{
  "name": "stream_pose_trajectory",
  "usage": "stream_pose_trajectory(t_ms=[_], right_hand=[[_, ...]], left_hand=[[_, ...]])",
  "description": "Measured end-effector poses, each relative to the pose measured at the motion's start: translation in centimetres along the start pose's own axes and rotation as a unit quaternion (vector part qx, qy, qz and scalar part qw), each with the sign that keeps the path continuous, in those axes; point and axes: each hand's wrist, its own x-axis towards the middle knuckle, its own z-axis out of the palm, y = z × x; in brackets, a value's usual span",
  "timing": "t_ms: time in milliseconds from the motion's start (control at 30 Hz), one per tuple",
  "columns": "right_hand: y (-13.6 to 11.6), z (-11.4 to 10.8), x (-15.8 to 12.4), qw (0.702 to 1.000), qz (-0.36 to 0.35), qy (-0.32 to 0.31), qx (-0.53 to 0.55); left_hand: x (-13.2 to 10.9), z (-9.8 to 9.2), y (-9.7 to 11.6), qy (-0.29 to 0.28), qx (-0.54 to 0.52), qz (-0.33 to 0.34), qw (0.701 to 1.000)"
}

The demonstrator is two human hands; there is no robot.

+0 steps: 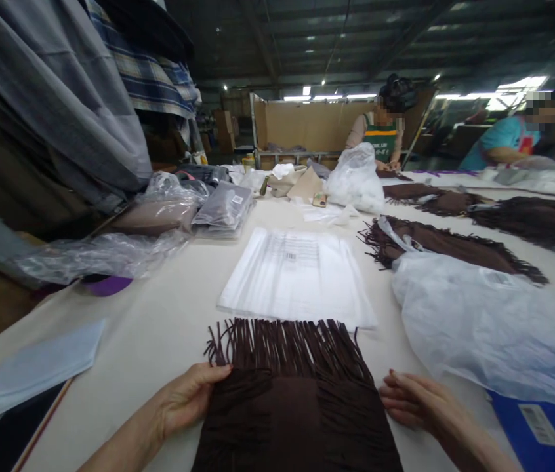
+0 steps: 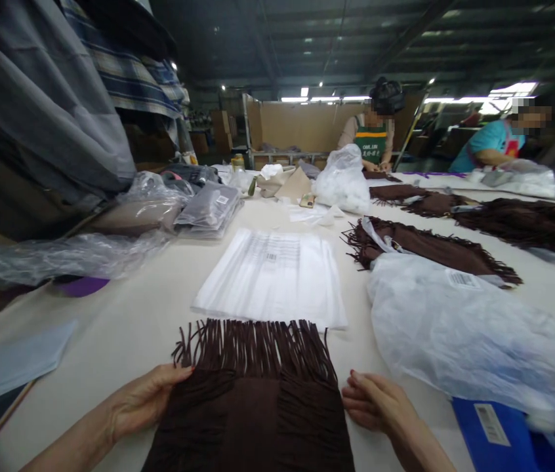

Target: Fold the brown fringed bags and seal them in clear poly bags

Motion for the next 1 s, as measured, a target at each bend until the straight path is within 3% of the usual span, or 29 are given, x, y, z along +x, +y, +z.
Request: stream_pose_trajectory(t_ms=[133,233,367,533,667,800,900,967,1000], right_hand=[[-1.2,0.9,1.0,0.976,0.095,-0.186,0.058],[-1.4,1.4,2.2,0.917,0.127,-0.34,0.167],[-1.4,2.7,4.3,0.844,0.164,-0.429,0.277],[-2.1,4.6,6.0,0.824,0.179,-0.452,0.292],[-2.8,5.2,6.2,0.838,0.144,-0.44,0.29],[-3.7,4.4,5.3,0.872,0.1,-0.424,0.224],[-4.9,3.9,3.1,0.901,-0.016,-0.432,0.037],[-5.1,4.1,1.2,0.89,-0.146,-0.412,-0.128],[-4.8,4.3,0.3,0.87,-0.222,-0.39,-0.205]], left_hand=[[1.5,0.3,0.9,-0.092,-0.058,-0.051,0.993],[2.5,0.7,1.7,-0.169,-0.057,-0.058,0.982],[4.2,1.1,2.5,-0.26,-0.027,-0.1,0.96],[7.4,2.0,2.6,-0.324,-0.005,-0.194,0.926],[9.7,3.5,2.4,-0.347,0.001,-0.203,0.916],[10.4,6.0,4.2,-0.356,0.056,-0.185,0.914],[8.9,8.4,6.2,-0.432,0.226,-0.154,0.859],[6.8,9.5,6.6,-0.435,0.391,-0.073,0.808],[5.6,9.8,6.3,-0.418,0.474,-0.006,0.775]])
